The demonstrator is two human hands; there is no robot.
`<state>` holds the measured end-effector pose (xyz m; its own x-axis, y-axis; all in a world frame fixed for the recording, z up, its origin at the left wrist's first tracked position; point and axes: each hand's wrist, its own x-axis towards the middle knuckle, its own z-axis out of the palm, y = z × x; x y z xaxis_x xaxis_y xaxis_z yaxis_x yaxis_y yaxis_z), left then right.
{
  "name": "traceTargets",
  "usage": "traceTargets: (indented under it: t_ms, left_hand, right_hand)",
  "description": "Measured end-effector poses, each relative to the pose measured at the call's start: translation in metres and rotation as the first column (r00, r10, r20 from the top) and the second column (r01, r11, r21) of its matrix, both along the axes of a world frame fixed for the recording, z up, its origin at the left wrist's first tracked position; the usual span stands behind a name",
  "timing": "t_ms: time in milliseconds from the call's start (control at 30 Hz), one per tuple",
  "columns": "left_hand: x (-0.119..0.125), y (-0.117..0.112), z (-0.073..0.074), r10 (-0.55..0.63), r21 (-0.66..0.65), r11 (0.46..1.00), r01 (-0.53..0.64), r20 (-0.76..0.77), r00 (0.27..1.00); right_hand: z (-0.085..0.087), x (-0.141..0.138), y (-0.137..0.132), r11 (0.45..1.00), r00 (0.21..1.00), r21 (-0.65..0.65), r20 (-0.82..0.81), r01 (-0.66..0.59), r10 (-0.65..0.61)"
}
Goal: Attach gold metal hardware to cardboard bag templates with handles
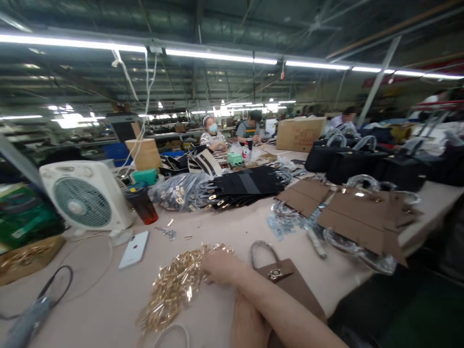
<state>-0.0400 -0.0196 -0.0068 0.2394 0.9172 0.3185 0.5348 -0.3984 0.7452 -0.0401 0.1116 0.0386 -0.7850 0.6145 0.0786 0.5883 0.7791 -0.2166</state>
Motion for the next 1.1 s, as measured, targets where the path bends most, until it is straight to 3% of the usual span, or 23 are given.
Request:
traceTargets:
  t_ms: [133, 200, 267, 333, 433, 567, 700, 833, 933, 967, 1033, 1100]
  left_hand:
    - [0.0, 0.01, -0.007, -0.032, 0.002, 0.999, 0.032, -0.005, 0.999]
    - [-0.001, 0.01, -0.007, -0.046, 0.011, 0.999, 0.046, 0.0, 0.999]
    - [-0.002, 0.006, -0.004, -0.064, 0.029, 0.998, 0.063, 0.006, 0.998]
    - [-0.003, 0.001, 0.001, -0.067, 0.045, 0.997, 0.065, 0.042, 0.997]
    - [-0.006, -0.005, 0.012, -0.003, -0.018, 1.0, 0.006, 0.155, 0.988]
    - [-0.011, -0.003, 0.022, 0.197, -0.196, 0.97, -0.146, 0.274, 0.941]
    - [-0.013, 0.003, 0.02, 0.345, -0.278, 0.925, -0.261, 0.321, 0.882]
    - [-0.006, 0.005, 0.022, 0.403, -0.236, 0.911, -0.337, 0.345, 0.848]
    - [-0.001, 0.01, 0.033, 0.388, 0.056, 0.91, -0.412, 0.239, 0.89]
    - [0.001, 0.013, 0.039, 0.337, 0.173, 0.915, -0.365, 0.17, 0.926]
    - [0.006, 0.02, 0.051, 0.16, 0.323, 0.934, -0.152, 0.002, 0.987]
    - [0.013, 0.027, 0.063, -0.033, 0.313, 0.946, 0.085, -0.17, 0.985]
  right_hand:
    - [0.001, 0.005, -0.002, 1.0, 0.999, 0.009, -0.032, -0.005, 0.006]
    - [0.012, 0.011, -0.007, 0.999, 0.987, -0.041, -0.161, 0.002, -0.009]
    - [0.027, 0.021, -0.013, 0.991, 0.923, -0.119, -0.371, 0.068, -0.108]
    - [0.041, 0.035, -0.021, 0.968, 0.77, -0.206, -0.592, 0.141, -0.238]
    - [0.056, 0.071, -0.037, 0.908, 0.457, -0.384, -0.786, 0.167, -0.417]
    - [0.054, 0.144, -0.064, 0.782, 0.082, -0.616, -0.778, 0.096, -0.623]
    - [0.032, 0.214, -0.097, 0.713, -0.138, -0.671, -0.741, 0.202, -0.658]
    - [-0.002, 0.244, -0.124, 0.649, -0.2, -0.701, -0.71, 0.296, -0.675]
    - [-0.02, 0.243, -0.133, 0.647, -0.168, -0.733, -0.679, 0.211, -0.714]
    - [-0.023, 0.242, -0.134, 0.649, -0.151, -0.736, -0.675, 0.192, -0.722]
    - [-0.026, 0.24, -0.133, 0.653, -0.117, -0.734, -0.676, 0.187, -0.727]
    - [-0.027, 0.241, -0.132, 0.657, -0.112, -0.73, -0.68, 0.186, -0.724]
